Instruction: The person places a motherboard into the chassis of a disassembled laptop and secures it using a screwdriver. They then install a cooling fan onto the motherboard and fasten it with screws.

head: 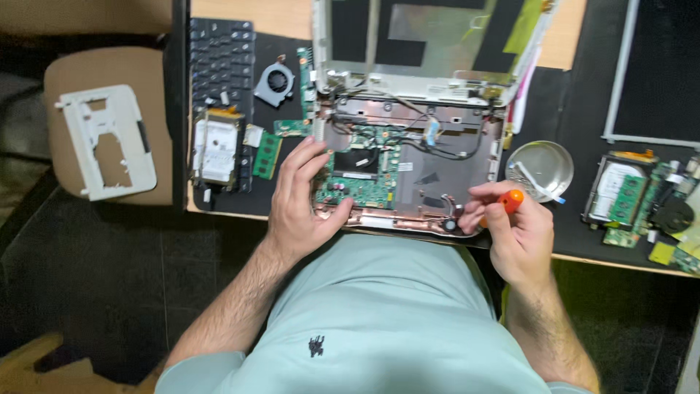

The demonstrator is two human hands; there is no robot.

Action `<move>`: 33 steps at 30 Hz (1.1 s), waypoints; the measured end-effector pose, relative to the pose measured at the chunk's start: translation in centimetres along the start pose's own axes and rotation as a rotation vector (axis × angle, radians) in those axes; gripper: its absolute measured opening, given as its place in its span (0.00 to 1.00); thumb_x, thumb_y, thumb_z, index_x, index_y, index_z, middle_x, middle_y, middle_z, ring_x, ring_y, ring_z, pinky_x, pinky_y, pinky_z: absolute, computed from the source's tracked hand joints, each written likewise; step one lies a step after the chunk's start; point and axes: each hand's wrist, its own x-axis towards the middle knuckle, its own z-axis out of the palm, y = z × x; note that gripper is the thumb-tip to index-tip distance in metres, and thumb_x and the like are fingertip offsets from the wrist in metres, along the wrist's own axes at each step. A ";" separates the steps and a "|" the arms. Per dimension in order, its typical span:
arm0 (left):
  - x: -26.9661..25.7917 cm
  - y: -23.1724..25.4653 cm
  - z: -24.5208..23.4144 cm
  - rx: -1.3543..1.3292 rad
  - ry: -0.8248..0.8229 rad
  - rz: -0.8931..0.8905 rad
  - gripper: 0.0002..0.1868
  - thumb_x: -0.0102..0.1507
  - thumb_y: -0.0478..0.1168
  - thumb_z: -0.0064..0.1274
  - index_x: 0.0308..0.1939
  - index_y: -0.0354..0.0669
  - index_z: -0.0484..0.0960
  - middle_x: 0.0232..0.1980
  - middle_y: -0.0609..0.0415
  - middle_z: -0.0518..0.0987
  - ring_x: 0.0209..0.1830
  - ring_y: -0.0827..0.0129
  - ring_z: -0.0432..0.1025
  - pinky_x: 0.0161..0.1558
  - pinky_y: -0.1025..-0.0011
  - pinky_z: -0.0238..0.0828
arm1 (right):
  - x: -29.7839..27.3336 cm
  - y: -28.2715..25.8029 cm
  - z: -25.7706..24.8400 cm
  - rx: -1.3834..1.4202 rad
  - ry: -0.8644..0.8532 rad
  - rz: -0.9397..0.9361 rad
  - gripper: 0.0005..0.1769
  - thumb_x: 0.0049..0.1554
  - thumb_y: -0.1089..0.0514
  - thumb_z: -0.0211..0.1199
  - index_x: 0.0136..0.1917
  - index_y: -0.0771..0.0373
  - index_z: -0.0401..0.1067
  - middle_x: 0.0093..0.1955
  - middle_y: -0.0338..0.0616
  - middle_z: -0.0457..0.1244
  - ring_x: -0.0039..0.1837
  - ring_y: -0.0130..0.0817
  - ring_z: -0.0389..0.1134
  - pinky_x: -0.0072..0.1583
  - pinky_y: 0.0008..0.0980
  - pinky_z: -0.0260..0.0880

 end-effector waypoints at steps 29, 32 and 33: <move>0.9 -2.3 -0.5 0.232 -0.075 0.234 0.11 0.77 0.54 0.73 0.58 0.57 0.99 0.60 0.59 0.87 0.61 0.52 0.78 0.66 0.48 0.74 | 0.4 3.5 1.0 0.122 0.318 -0.398 0.48 0.78 0.20 0.46 0.45 0.65 0.76 0.34 0.49 0.70 0.36 0.40 0.71 0.46 0.34 0.76; 1.0 -1.4 -0.8 0.203 -0.050 0.243 0.13 0.78 0.54 0.71 0.54 0.51 0.97 0.58 0.54 0.87 0.59 0.50 0.78 0.66 0.47 0.72 | 0.5 2.1 -2.3 0.079 0.487 -0.271 0.45 0.79 0.15 0.46 0.54 0.61 0.64 0.33 0.54 0.66 0.28 0.37 0.64 0.35 0.28 0.64; 1.4 -0.7 -0.9 0.198 -0.054 0.256 0.13 0.79 0.51 0.69 0.52 0.46 0.94 0.56 0.50 0.87 0.56 0.50 0.79 0.64 0.48 0.69 | 0.5 0.9 -3.4 0.041 0.524 -0.141 0.42 0.80 0.13 0.48 0.65 0.56 0.56 0.39 0.63 0.67 0.27 0.37 0.62 0.29 0.26 0.56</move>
